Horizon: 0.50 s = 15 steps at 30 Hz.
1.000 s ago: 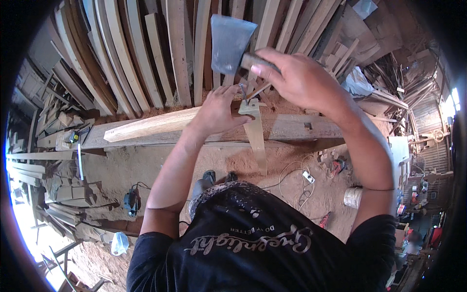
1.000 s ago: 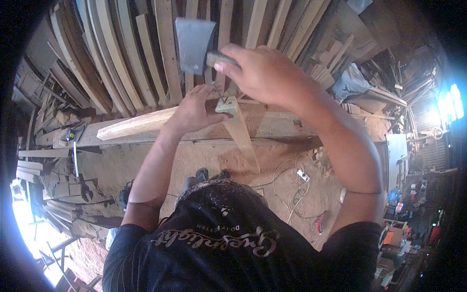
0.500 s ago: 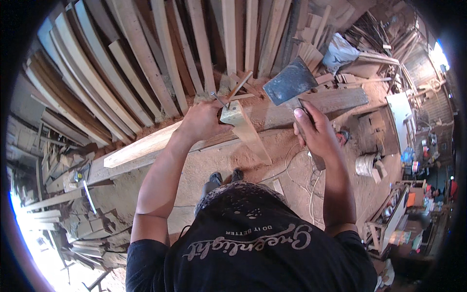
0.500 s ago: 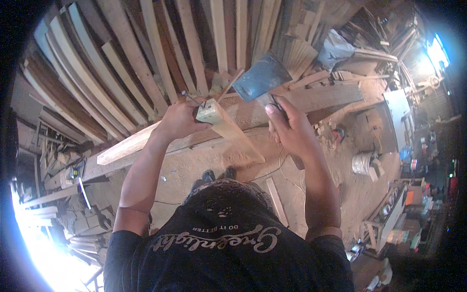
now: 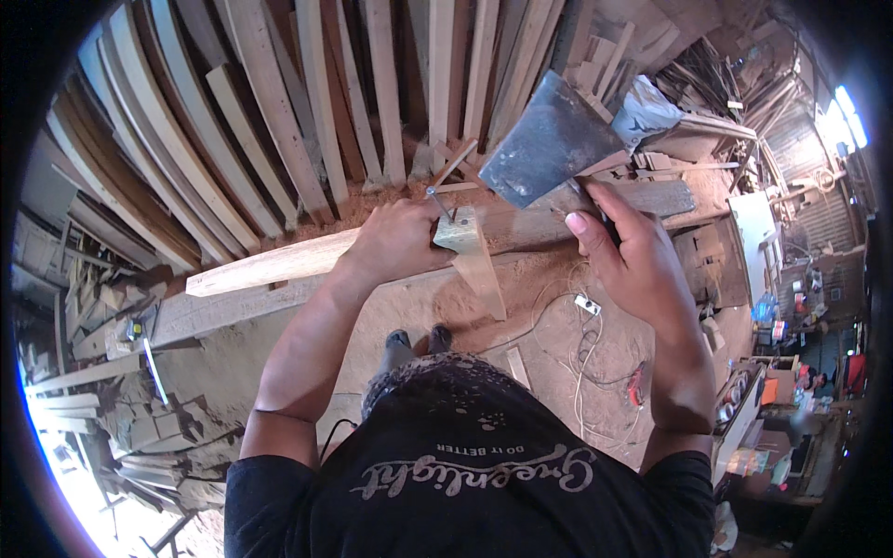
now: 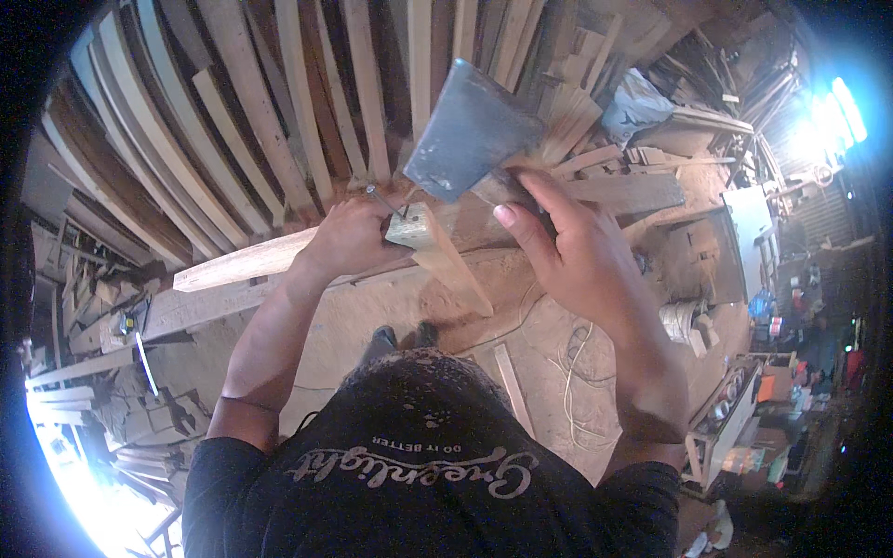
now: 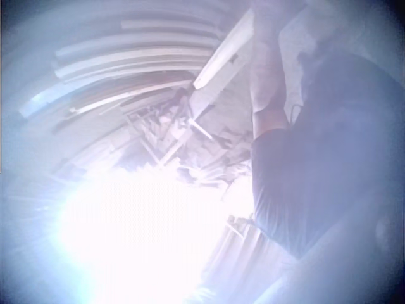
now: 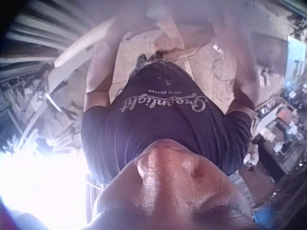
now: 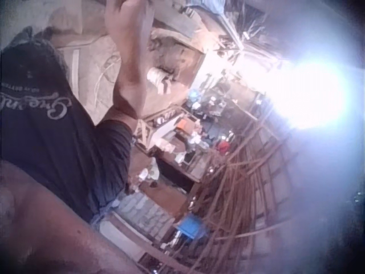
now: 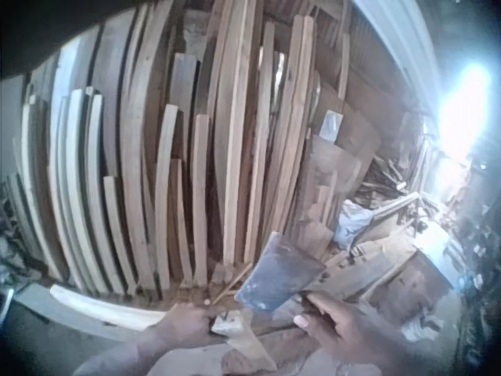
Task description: The person assembles wooden pieces by aligning them and hammering nails to secure the joints. They repeatedly pick up wood, position it, and use a hammer to drive nails into the wood.
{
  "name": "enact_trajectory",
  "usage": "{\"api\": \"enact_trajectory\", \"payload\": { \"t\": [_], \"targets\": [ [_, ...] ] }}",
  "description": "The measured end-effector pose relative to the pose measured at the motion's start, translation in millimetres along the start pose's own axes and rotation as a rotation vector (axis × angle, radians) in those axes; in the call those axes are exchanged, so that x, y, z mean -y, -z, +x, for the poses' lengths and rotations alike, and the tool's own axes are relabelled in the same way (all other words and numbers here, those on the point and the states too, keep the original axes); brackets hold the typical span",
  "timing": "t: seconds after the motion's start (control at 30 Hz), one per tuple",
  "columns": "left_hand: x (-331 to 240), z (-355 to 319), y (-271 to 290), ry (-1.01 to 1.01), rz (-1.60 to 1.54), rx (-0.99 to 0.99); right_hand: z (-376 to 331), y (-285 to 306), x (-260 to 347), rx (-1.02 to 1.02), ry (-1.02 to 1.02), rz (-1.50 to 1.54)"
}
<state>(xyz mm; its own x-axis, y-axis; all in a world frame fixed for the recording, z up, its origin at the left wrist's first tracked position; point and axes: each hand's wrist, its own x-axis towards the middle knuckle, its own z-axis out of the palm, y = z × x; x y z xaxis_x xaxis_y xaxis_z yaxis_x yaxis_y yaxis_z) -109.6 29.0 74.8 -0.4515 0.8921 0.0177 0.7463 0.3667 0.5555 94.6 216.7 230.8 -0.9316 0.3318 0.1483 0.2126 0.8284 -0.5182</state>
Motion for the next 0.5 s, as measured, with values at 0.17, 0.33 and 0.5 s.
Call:
{"api": "enact_trajectory", "payload": {
  "t": [0.17,0.33,0.5],
  "targets": [
    [12,-13,0,0.036,-0.026,-0.028,28,-3,36,0.025,0.276,-0.118],
    [25,-19,2,0.024,-0.015,-0.061,62,-7,78,0.104,0.432,-0.275],
    [31,-18,-2,0.019,-0.014,-0.108,98,-18,107,0.041,0.647,-0.348]
  ]
}}
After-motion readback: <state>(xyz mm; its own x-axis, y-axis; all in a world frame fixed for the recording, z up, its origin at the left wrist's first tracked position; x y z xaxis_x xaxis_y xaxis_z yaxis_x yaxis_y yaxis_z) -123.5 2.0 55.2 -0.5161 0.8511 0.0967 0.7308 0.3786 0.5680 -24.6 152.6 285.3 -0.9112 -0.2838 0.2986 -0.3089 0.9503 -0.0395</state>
